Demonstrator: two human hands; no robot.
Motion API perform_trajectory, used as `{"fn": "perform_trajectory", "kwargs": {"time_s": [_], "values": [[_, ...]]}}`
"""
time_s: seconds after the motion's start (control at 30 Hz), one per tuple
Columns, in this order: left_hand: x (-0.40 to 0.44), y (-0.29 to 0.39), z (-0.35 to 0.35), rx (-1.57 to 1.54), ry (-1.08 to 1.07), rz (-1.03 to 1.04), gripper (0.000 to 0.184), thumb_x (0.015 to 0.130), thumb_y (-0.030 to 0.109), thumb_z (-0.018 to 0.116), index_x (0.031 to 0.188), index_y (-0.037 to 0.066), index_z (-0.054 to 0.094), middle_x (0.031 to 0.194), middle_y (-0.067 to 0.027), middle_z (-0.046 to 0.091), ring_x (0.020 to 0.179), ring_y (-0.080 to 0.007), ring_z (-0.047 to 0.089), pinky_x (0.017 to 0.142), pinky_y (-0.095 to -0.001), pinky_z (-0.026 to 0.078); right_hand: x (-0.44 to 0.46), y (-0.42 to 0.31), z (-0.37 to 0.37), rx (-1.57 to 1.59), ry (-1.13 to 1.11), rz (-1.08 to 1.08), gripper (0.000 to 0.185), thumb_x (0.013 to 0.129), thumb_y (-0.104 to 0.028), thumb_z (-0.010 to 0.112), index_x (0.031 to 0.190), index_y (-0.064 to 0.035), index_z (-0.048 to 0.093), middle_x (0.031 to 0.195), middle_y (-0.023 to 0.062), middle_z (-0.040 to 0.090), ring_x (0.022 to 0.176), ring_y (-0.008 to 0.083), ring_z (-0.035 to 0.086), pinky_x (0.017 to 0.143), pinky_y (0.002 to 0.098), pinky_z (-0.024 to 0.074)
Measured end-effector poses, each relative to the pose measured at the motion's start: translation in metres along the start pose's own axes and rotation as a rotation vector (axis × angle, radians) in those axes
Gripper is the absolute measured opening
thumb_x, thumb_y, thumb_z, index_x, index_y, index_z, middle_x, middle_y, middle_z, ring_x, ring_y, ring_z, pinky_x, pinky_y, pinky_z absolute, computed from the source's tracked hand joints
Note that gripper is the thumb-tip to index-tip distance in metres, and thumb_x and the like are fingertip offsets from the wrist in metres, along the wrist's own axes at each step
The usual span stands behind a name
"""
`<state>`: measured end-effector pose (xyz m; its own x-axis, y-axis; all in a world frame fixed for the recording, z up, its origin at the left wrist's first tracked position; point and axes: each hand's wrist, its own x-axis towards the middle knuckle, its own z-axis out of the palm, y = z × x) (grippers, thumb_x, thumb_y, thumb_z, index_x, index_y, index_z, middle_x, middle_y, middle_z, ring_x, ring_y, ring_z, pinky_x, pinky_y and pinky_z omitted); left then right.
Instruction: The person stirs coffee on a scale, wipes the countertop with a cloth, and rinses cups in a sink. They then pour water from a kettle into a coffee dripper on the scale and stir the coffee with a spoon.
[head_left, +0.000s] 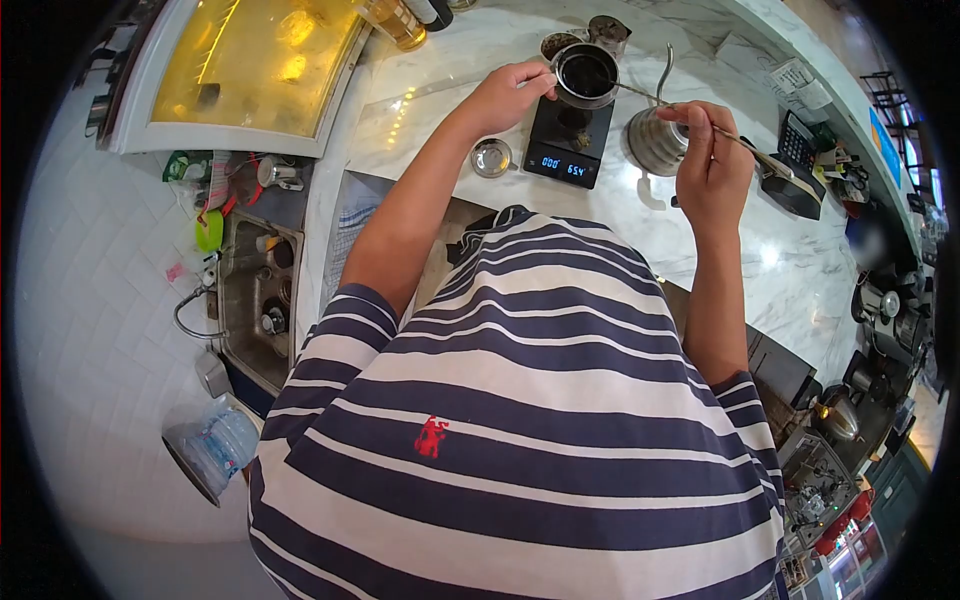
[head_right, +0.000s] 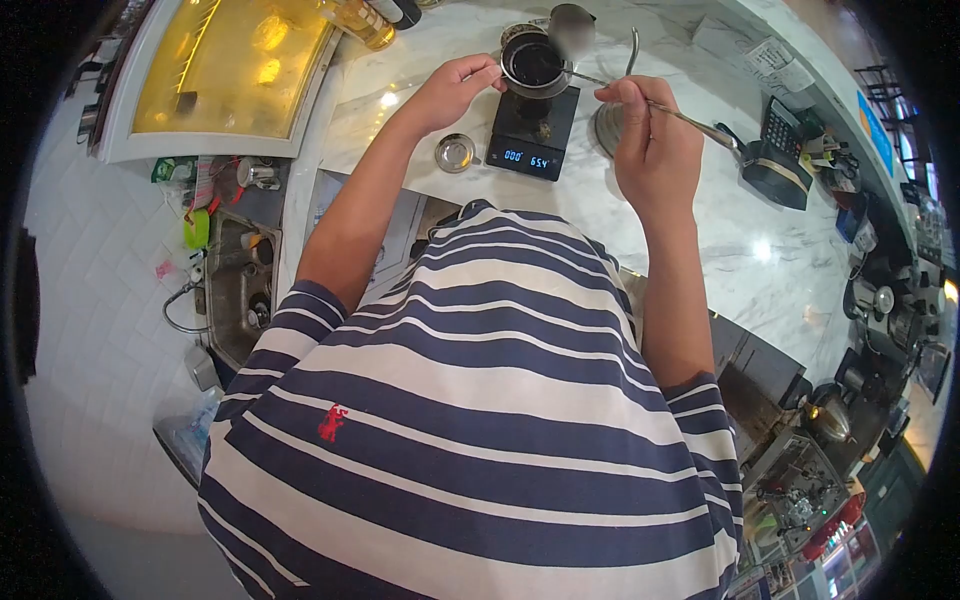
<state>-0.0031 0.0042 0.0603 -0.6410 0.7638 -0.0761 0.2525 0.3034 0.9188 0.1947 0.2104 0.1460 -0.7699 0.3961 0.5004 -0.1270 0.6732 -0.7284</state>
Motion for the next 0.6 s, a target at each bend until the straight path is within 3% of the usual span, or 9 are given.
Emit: {"fn": "perform_trajectory", "kwargs": {"time_s": [0.13,0.2,0.33,0.43,0.6], "values": [[0.003,-0.003,-0.002,0.029,-0.023,0.017,0.033,0.108,0.031,0.053,0.101,0.004,0.069,0.101,-0.0036,0.071,0.104,-0.0157,0.063,0.102,-0.0339,0.044,0.000,0.000,-0.002,-0.047,-0.084,-0.009,0.022,0.109,-0.021,0.055,0.104,-0.0058,0.070,0.096,0.0069,0.077,0.072,0.0196,0.066,0.067,0.0307,0.0508],[0.002,-0.003,0.001,0.039,0.013,0.049,0.032,0.105,0.031,0.056,0.099,0.002,0.068,0.096,-0.0064,0.073,0.097,-0.0198,0.064,0.096,-0.0352,0.047,0.001,-0.003,-0.007,-0.161,-0.127,-0.084,0.021,0.108,-0.020,0.056,0.105,-0.0061,0.070,0.100,0.0089,0.077,0.077,0.0217,0.068,0.071,0.0321,0.0520],[0.001,-0.002,0.004,0.074,0.054,0.086,0.032,0.103,0.030,0.057,0.096,0.001,0.068,0.092,-0.0093,0.074,0.092,-0.0230,0.065,0.091,-0.0366,0.049,0.003,-0.010,-0.006,-0.100,-0.128,-0.054,0.020,0.108,-0.018,0.056,0.107,-0.0055,0.072,0.106,0.0086,0.076,0.085,0.0245,0.070,0.077,0.0341,0.0536],[-0.002,0.001,-0.001,0.113,0.007,0.041,0.032,0.107,0.031,0.054,0.102,0.003,0.070,0.100,-0.0062,0.071,0.105,-0.0187,0.063,0.100,-0.0359,0.045,0.004,-0.010,-0.004,0.007,-0.110,-0.009,0.021,0.108,-0.017,0.055,0.109,-0.0051,0.072,0.105,0.0085,0.076,0.087,0.0243,0.072,0.076,0.0338,0.0542],[-0.005,0.006,-0.002,0.103,0.017,0.058,0.032,0.107,0.031,0.054,0.102,0.004,0.070,0.102,-0.0061,0.071,0.108,-0.0203,0.061,0.101,-0.0363,0.044,0.006,-0.014,-0.004,0.010,-0.125,-0.024,0.021,0.109,-0.017,0.054,0.113,-0.0061,0.072,0.101,0.0103,0.076,0.087,0.0235,0.075,0.073,0.0331,0.0544]]}}
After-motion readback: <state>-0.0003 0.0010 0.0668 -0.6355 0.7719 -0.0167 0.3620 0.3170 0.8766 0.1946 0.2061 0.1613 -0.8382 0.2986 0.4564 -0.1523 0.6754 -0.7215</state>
